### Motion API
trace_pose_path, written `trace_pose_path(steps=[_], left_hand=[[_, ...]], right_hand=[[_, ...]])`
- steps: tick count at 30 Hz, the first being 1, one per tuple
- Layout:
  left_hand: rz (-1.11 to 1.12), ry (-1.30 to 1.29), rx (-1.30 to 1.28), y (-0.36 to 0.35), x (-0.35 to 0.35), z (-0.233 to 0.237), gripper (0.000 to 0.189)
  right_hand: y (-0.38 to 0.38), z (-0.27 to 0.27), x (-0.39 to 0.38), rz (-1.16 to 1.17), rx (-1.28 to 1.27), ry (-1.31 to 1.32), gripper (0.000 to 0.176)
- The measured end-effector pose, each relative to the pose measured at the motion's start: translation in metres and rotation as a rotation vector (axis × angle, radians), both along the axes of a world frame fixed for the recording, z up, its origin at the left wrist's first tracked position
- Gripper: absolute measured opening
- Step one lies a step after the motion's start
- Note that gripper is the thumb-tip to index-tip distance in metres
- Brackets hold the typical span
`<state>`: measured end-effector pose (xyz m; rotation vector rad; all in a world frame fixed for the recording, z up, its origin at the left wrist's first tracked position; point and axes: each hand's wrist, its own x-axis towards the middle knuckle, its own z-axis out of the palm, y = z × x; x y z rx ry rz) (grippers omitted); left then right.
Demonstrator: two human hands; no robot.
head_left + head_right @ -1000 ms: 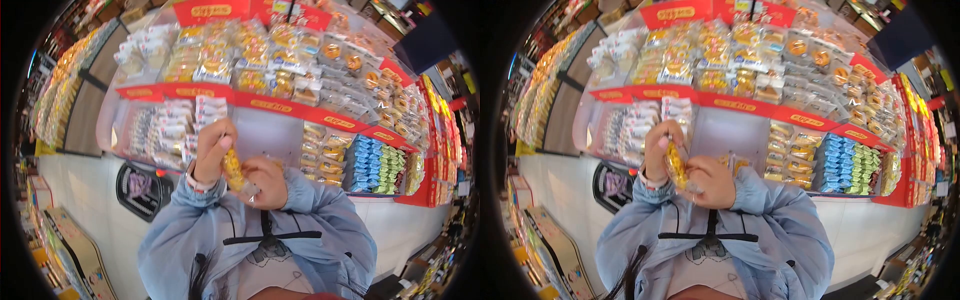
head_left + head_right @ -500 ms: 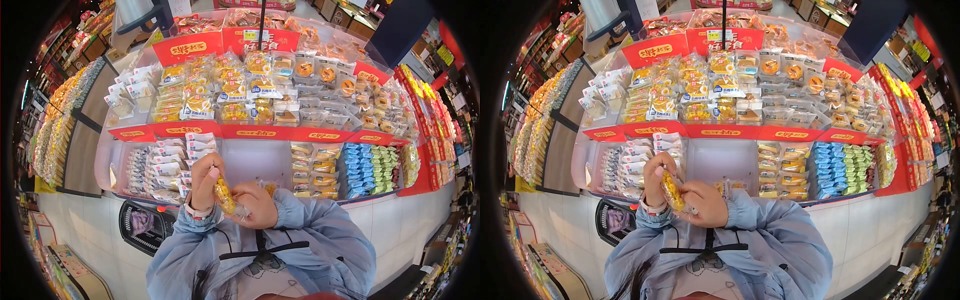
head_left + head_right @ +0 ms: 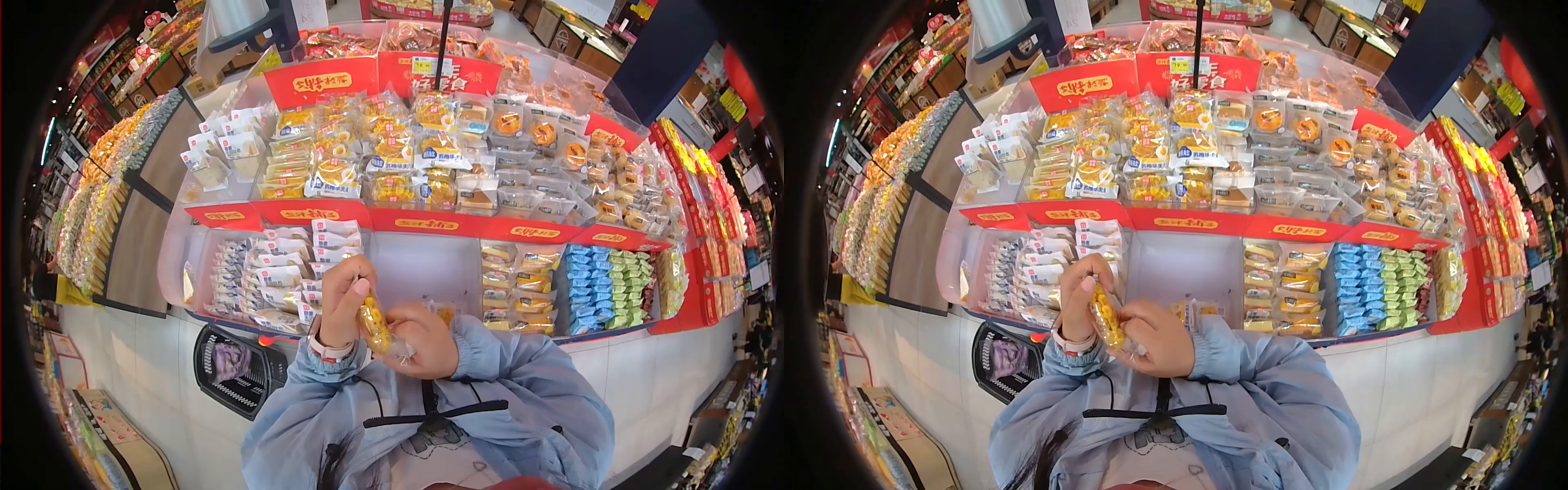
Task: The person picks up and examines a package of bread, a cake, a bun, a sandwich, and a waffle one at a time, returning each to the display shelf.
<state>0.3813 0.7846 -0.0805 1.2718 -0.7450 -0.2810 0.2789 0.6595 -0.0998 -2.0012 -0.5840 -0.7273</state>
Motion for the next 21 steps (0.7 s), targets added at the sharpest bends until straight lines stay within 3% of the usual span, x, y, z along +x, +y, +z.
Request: trace_pose_path(steps=[5,8,10,12,16,18,21], left_hand=[[0.028,-0.056,0.017,0.002,0.005,-0.001,0.030],[0.169,-0.236,0.145,0.000,0.009,0.003,0.029],[0.237,-0.304,0.185,-0.007,0.007,0.003,0.033],[0.273,-0.365,0.222,-0.010,0.007,0.001,0.037],[0.110,-0.258,0.268,-0.015,0.016,-0.011,0.029],[0.065,-0.305,0.300,-0.022,0.023,-0.017,0.026],[0.081,-0.420,0.345,-0.052,0.043,-0.034,0.026]], right_hand=[[-0.006,0.001,-0.001,-0.021,0.003,0.080,0.028],[-0.039,-0.005,0.013,-0.140,0.084,0.192,0.031],[-0.077,-0.003,0.023,-0.254,0.259,0.415,0.031],[-0.117,0.017,0.035,-0.188,0.581,0.628,0.028],[-0.208,0.037,0.069,-0.481,0.537,0.618,0.021],[-0.239,0.048,0.092,-0.493,0.635,0.514,0.017],[-0.320,0.022,0.135,-0.488,0.639,0.603,0.012]])
